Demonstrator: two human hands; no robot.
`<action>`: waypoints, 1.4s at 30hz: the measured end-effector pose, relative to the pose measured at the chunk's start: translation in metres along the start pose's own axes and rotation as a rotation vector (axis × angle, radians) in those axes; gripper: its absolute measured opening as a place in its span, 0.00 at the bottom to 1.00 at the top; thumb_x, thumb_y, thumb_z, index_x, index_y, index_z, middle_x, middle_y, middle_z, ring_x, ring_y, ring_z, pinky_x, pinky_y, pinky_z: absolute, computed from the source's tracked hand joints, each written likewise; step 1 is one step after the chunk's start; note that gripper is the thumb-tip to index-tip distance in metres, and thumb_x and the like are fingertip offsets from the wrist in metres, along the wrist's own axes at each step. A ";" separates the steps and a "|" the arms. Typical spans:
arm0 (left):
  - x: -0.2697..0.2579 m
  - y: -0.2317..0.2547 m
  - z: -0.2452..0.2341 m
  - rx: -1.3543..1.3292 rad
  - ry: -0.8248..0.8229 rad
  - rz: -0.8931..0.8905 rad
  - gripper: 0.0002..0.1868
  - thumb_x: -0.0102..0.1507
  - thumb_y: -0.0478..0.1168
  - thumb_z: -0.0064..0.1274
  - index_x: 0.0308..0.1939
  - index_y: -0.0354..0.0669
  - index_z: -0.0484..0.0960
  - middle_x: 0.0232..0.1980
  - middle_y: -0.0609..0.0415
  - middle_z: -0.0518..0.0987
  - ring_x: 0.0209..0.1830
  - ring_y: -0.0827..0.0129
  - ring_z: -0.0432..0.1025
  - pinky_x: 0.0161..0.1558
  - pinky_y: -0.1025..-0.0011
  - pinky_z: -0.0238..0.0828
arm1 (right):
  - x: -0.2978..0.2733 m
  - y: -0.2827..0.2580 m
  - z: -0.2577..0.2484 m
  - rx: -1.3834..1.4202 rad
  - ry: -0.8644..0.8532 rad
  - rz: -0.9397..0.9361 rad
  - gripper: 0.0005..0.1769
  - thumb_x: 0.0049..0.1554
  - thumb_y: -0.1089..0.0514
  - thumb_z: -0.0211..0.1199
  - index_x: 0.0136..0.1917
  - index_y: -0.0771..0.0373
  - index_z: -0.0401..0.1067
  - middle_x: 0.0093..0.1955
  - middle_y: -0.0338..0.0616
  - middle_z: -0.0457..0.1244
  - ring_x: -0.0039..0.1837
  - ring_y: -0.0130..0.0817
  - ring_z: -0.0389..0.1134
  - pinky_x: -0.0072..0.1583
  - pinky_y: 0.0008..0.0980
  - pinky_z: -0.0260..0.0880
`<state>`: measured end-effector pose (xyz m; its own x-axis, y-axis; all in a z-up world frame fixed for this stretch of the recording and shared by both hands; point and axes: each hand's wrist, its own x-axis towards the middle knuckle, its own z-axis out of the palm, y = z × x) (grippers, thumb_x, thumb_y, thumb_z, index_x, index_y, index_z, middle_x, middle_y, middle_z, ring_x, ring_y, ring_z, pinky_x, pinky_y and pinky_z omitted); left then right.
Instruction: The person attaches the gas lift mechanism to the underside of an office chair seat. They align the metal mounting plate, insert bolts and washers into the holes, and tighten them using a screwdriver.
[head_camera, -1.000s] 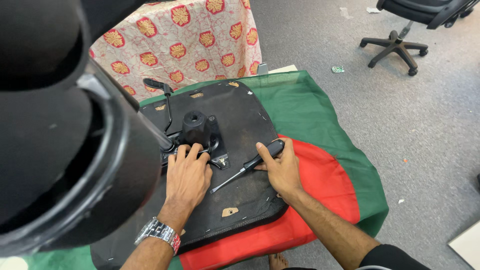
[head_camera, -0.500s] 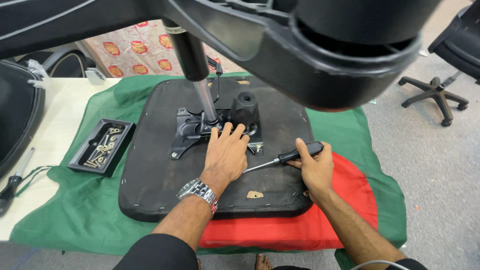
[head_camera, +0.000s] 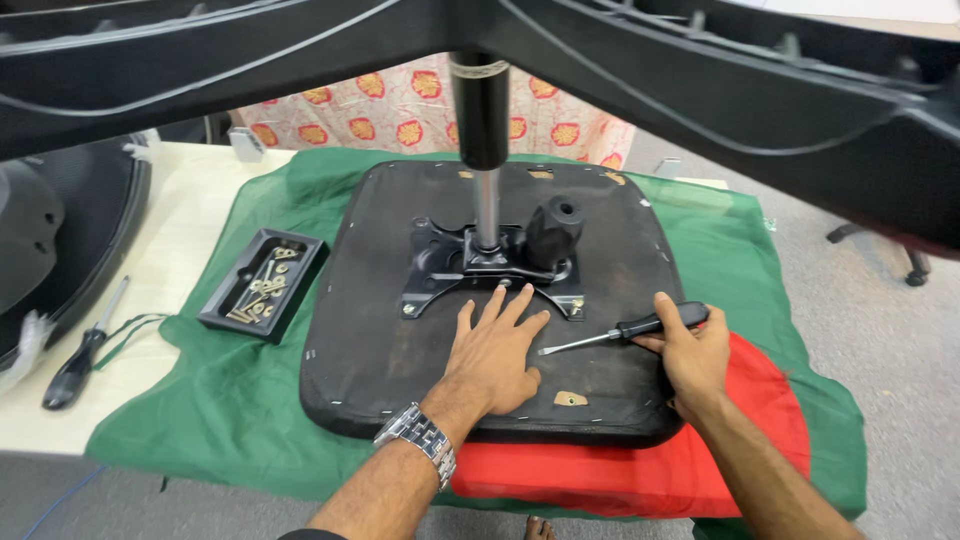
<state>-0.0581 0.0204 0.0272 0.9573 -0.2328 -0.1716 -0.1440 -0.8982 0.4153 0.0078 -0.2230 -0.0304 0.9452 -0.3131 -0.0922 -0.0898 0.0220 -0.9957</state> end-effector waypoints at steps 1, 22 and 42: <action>-0.007 -0.008 0.001 -0.017 0.029 0.011 0.40 0.56 0.42 0.60 0.73 0.51 0.65 0.83 0.53 0.46 0.82 0.54 0.35 0.76 0.44 0.28 | 0.002 0.002 0.000 -0.009 0.009 -0.001 0.27 0.61 0.53 0.64 0.61 0.72 0.55 0.50 0.53 0.63 0.46 0.43 0.75 0.47 0.36 0.80; -0.080 -0.165 -0.013 -0.130 0.017 -0.363 0.49 0.62 0.69 0.44 0.81 0.65 0.41 0.85 0.60 0.27 0.84 0.54 0.15 0.75 0.35 0.22 | -0.055 -0.098 0.066 -0.052 -0.222 -0.236 0.08 0.62 0.56 0.65 0.52 0.60 0.73 0.49 0.41 0.68 0.53 0.27 0.71 0.51 0.34 0.74; -0.078 -0.172 -0.016 -0.184 -0.060 -0.326 0.50 0.63 0.67 0.46 0.81 0.65 0.37 0.85 0.60 0.22 0.82 0.55 0.10 0.75 0.34 0.24 | -0.113 -0.150 0.162 -0.546 -0.718 -0.379 0.13 0.56 0.53 0.69 0.51 0.60 0.73 0.40 0.31 0.64 0.41 0.20 0.63 0.44 0.25 0.67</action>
<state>-0.1044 0.1991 -0.0164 0.9281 0.0279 -0.3713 0.2187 -0.8479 0.4830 -0.0343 -0.0369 0.1283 0.8916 0.4473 0.0704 0.2969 -0.4599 -0.8369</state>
